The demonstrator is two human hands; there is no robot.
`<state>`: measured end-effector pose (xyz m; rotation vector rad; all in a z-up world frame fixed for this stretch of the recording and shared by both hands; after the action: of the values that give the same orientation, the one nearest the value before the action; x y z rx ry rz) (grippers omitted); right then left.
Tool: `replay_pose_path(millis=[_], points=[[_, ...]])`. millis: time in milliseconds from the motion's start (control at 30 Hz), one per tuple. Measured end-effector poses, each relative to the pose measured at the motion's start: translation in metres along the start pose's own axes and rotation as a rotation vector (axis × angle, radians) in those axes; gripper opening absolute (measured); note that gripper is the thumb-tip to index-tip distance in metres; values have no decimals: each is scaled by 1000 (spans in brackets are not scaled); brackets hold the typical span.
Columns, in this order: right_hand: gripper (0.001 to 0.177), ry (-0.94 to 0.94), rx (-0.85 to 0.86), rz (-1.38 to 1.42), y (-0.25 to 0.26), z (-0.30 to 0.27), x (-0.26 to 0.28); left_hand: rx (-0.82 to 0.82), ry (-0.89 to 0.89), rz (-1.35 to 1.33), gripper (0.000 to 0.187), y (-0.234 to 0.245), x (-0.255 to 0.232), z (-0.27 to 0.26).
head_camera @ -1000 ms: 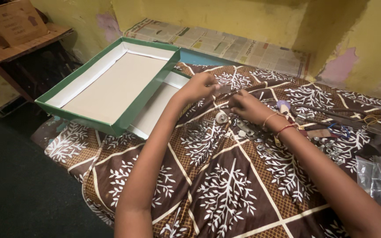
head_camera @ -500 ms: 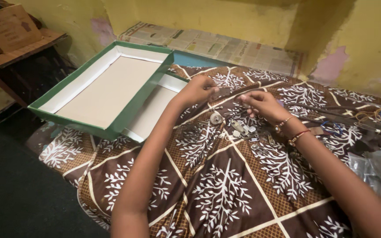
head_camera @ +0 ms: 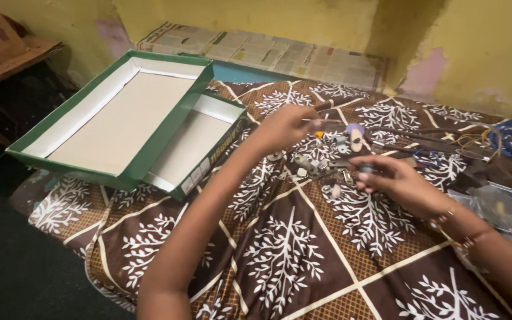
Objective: The person assembles small electronic components on a patterned surface, using pliers to manipulate wires and parts. They handle a small motor, wires, and a plastic bag of components, occasionally picking up and setting down tools.
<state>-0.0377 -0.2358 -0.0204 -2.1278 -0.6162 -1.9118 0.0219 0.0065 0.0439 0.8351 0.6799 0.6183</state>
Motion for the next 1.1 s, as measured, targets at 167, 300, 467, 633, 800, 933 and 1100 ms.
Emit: replay_pose_path(millis=[167, 300, 467, 633, 800, 933, 1100], points=[[45, 119, -65, 12, 38, -38, -4, 24, -127, -24, 23, -16, -64, 5], [42, 114, -191, -32, 66, -72, -17, 16, -303, 15, 19, -32, -114, -4], [41, 239, -370, -216, 103, -108, 14, 8, -446, -3, 24, -51, -170, 1], [42, 333, -420, -67, 128, -125, 40, -200, -544, -9, 7, -50, -191, 33], [40, 383, -420, -345, 151, -123, 36, -208, -492, -88, 10, -81, -211, 59], [40, 399, -394, -523, 169, -123, 34, -181, -427, -191, 15, -115, -211, 68], [46, 50, -360, -706, 184, -132, 28, -107, -274, -222, 23, -141, -181, 70]])
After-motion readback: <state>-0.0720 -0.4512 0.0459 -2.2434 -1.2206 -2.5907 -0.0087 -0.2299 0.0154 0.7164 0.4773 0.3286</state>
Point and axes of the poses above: each hand's wrist, its own z-axis towards the middle knuckle, its own y-axis out of the back of the hand, x = y × z, the point moved 6 cm from there along z, towards the middle knuckle, and after that the axes turned 13 degrees about z, right-handed, at the moved point
